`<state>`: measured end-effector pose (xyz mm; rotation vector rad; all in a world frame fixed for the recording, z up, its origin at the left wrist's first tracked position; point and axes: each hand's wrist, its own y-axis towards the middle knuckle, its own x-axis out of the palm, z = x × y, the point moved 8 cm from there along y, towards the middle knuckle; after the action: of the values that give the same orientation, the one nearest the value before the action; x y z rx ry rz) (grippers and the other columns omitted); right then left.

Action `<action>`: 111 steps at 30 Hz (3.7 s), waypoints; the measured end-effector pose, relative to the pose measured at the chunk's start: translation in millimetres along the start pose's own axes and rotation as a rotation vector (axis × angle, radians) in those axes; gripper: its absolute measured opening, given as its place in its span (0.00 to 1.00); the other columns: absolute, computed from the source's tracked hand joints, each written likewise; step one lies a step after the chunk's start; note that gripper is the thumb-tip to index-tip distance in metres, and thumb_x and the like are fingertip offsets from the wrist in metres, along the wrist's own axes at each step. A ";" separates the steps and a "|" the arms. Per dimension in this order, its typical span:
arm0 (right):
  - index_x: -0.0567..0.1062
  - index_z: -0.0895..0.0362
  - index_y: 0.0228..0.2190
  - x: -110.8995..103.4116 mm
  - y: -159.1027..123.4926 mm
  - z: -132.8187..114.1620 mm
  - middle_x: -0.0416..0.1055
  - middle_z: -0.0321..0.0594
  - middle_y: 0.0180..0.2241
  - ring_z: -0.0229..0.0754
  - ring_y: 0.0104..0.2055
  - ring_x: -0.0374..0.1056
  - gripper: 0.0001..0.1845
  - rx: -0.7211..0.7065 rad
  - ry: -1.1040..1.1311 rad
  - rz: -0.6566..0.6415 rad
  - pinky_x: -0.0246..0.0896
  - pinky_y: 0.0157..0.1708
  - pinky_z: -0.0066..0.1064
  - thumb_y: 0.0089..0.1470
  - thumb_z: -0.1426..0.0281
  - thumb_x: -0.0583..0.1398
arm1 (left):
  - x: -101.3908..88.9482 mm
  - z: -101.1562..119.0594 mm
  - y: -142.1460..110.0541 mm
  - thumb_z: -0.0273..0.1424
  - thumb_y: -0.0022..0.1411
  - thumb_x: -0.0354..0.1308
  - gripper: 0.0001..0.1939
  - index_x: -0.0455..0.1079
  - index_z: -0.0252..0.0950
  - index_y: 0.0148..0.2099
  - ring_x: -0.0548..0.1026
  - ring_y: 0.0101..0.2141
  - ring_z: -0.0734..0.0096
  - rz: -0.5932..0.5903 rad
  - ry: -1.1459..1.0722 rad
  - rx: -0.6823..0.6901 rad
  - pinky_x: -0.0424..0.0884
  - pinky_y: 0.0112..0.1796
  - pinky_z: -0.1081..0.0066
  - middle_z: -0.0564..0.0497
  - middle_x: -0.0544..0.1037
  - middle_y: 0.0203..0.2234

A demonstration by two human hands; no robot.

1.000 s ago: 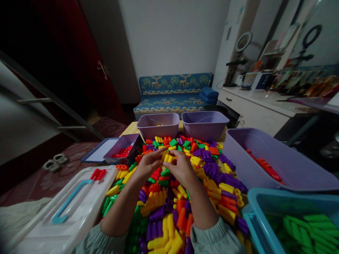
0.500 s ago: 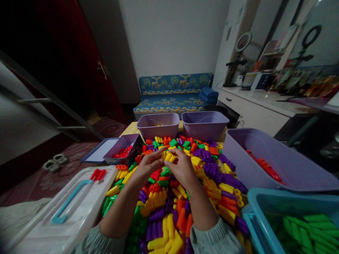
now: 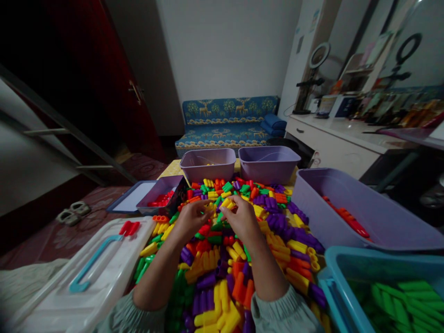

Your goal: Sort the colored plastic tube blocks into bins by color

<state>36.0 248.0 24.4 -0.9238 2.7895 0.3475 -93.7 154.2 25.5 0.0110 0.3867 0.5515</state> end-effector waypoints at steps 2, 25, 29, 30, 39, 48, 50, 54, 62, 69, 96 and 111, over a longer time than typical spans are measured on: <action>0.71 0.56 0.35 -4.6 0.9 1.8 0.73 0.36 0.25 0.41 0.24 0.71 0.13 0.007 0.004 0.028 0.65 0.25 0.30 0.47 0.65 0.61 | -6.3 4.7 -0.9 0.33 0.49 0.65 0.17 0.78 0.36 0.43 0.76 0.28 0.65 0.038 0.127 0.082 0.69 0.31 0.70 0.45 0.80 0.33; 0.70 0.60 0.42 30.3 107.9 -83.6 0.76 0.41 0.35 0.35 0.30 0.73 0.17 0.089 0.431 -0.044 0.68 0.28 0.23 0.47 0.80 0.59 | -34.7 67.5 102.5 0.29 0.59 0.58 0.18 0.67 0.29 0.51 0.75 0.28 0.74 -0.037 -0.859 -0.111 0.72 0.36 0.71 0.48 0.76 0.30; 0.63 0.62 0.52 13.0 112.8 -83.0 0.73 0.47 0.44 0.36 0.36 0.74 0.28 0.018 0.465 0.169 0.68 0.33 0.25 0.47 0.79 0.58 | -48.2 60.7 113.1 0.25 0.58 0.57 0.26 0.61 0.30 0.59 0.75 0.30 0.77 0.194 -0.807 -0.082 0.70 0.39 0.73 0.48 0.77 0.34; 0.64 0.62 0.52 12.8 105.3 -75.1 0.73 0.48 0.44 0.37 0.36 0.74 0.28 0.004 0.420 0.161 0.69 0.33 0.26 0.47 0.77 0.58 | -42.3 51.3 106.8 0.25 0.56 0.59 0.26 0.63 0.29 0.57 0.75 0.31 0.75 0.185 -0.787 -0.088 0.70 0.40 0.72 0.47 0.77 0.34; 0.76 0.59 0.38 -18.0 20.6 24.8 0.77 0.46 0.36 0.45 0.36 0.74 0.15 -0.014 -0.127 0.039 0.69 0.39 0.37 0.48 0.66 0.60 | 20.5 -11.5 12.5 0.31 0.46 0.65 0.19 0.78 0.35 0.44 0.76 0.40 0.55 -0.232 0.010 0.092 0.70 0.41 0.65 0.45 0.81 0.38; 0.78 0.56 0.36 -48.5 -6.4 20.2 0.77 0.44 0.39 0.49 0.43 0.72 0.13 0.140 -0.879 -0.163 0.64 0.40 0.35 0.45 0.68 0.62 | 35.6 -6.2 -19.1 0.33 0.47 0.63 0.25 0.74 0.40 0.50 0.75 0.43 0.58 -0.507 0.566 0.147 0.69 0.43 0.68 0.47 0.79 0.45; 0.77 0.56 0.41 -51.4 -8.3 18.1 0.75 0.45 0.44 0.51 0.47 0.70 0.18 0.151 -0.968 -0.152 0.62 0.44 0.37 0.46 0.67 0.62 | 38.6 -6.7 -20.8 0.30 0.48 0.61 0.25 0.73 0.41 0.51 0.75 0.42 0.60 -0.528 0.623 0.165 0.69 0.42 0.70 0.48 0.79 0.44; 0.71 0.56 0.51 -40.1 -11.8 25.4 0.69 0.47 0.53 0.53 0.56 0.63 0.28 0.109 -1.036 -0.204 0.56 0.54 0.39 0.46 0.67 0.62 | 42.5 -10.3 -19.7 0.27 0.48 0.58 0.26 0.72 0.42 0.53 0.75 0.43 0.58 -0.434 0.766 0.192 0.69 0.40 0.68 0.46 0.79 0.41; 0.65 0.56 0.57 6.3 -15.5 18.0 0.68 0.47 0.52 0.49 0.54 0.62 0.34 -0.037 -0.867 -0.235 0.54 0.55 0.39 0.47 0.73 0.61 | 48.1 -10.2 -12.0 0.35 0.51 0.61 0.22 0.71 0.36 0.50 0.75 0.39 0.57 -0.242 0.556 0.218 0.68 0.37 0.66 0.44 0.78 0.37; 0.65 0.53 0.54 10.4 -6.7 7.7 0.70 0.41 0.45 0.35 0.32 0.67 0.33 -0.059 -0.375 -0.134 0.64 0.39 0.30 0.44 0.81 0.56 | 35.9 2.9 -5.9 0.27 0.52 0.61 0.20 0.72 0.32 0.49 0.74 0.35 0.63 -0.141 0.163 0.237 0.68 0.36 0.70 0.46 0.79 0.36; 0.73 0.58 0.38 3.4 -6.0 5.7 0.72 0.36 0.21 0.41 0.23 0.71 0.14 0.035 -0.015 0.010 0.68 0.26 0.31 0.51 0.63 0.58 | 44.4 -31.8 9.7 0.38 0.40 0.72 0.36 0.68 0.30 0.51 0.73 0.28 0.74 -0.196 -0.624 -0.038 0.69 0.31 0.73 0.49 0.77 0.31; 0.69 0.58 0.39 -52.4 -28.3 -49.3 0.73 0.39 0.33 0.34 0.23 0.69 0.17 -0.206 0.350 0.480 0.65 0.24 0.28 0.54 0.58 0.58 | 35.0 -49.2 14.3 0.42 0.38 0.70 0.32 0.71 0.31 0.45 0.70 0.21 0.76 -0.065 -0.601 -0.157 0.70 0.23 0.74 0.54 0.74 0.24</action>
<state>89.7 241.8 79.7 -0.3551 3.3386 0.5994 -91.4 179.8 -30.9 0.0123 -0.2413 0.4863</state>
